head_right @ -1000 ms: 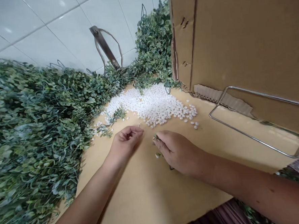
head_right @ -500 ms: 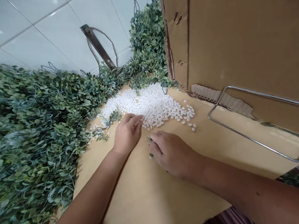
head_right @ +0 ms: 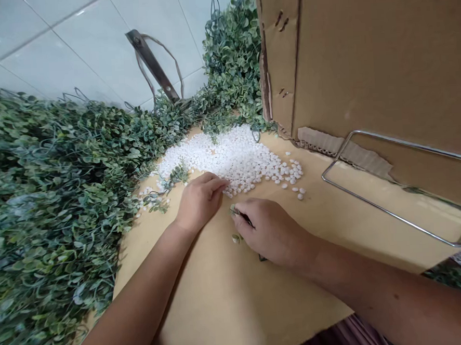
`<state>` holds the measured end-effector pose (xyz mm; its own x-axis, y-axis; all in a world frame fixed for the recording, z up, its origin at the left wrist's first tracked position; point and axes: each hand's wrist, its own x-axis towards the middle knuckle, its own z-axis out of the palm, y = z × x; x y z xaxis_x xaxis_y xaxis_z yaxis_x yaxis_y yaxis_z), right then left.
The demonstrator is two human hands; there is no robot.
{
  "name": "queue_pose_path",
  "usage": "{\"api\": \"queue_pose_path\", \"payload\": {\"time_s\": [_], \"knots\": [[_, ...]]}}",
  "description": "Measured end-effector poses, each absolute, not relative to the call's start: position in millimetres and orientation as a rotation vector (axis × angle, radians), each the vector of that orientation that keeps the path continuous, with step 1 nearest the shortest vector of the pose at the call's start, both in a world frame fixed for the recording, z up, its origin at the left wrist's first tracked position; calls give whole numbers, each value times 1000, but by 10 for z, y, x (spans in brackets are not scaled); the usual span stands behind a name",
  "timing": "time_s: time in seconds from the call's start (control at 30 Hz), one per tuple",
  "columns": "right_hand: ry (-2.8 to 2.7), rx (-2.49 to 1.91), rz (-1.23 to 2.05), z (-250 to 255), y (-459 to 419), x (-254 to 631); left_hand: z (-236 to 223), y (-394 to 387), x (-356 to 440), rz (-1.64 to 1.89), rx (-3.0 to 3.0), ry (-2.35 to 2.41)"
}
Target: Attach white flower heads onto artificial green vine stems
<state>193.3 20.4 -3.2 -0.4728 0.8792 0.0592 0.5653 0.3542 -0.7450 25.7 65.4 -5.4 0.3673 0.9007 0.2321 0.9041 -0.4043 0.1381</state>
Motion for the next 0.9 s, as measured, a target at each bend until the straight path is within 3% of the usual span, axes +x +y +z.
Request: {"api": "queue_pose_path", "payload": {"time_s": [0.3, 0.4, 0.67, 0.9], "knots": [[-2028, -1272, 952, -47, 192, 1939, -24, 730, 301, -477, -2606, -1862], [-2048, -1198, 944, -62, 190, 1956, -12, 670, 257, -816, -2614, -2015], [-2066, -1097, 992, -71, 166, 1951, 130, 224, 180, -2160, -2384, -2912], [-2073, -967, 1092, -36, 116, 1889, 67, 45, 181, -2469, -2271, -3088]]}}
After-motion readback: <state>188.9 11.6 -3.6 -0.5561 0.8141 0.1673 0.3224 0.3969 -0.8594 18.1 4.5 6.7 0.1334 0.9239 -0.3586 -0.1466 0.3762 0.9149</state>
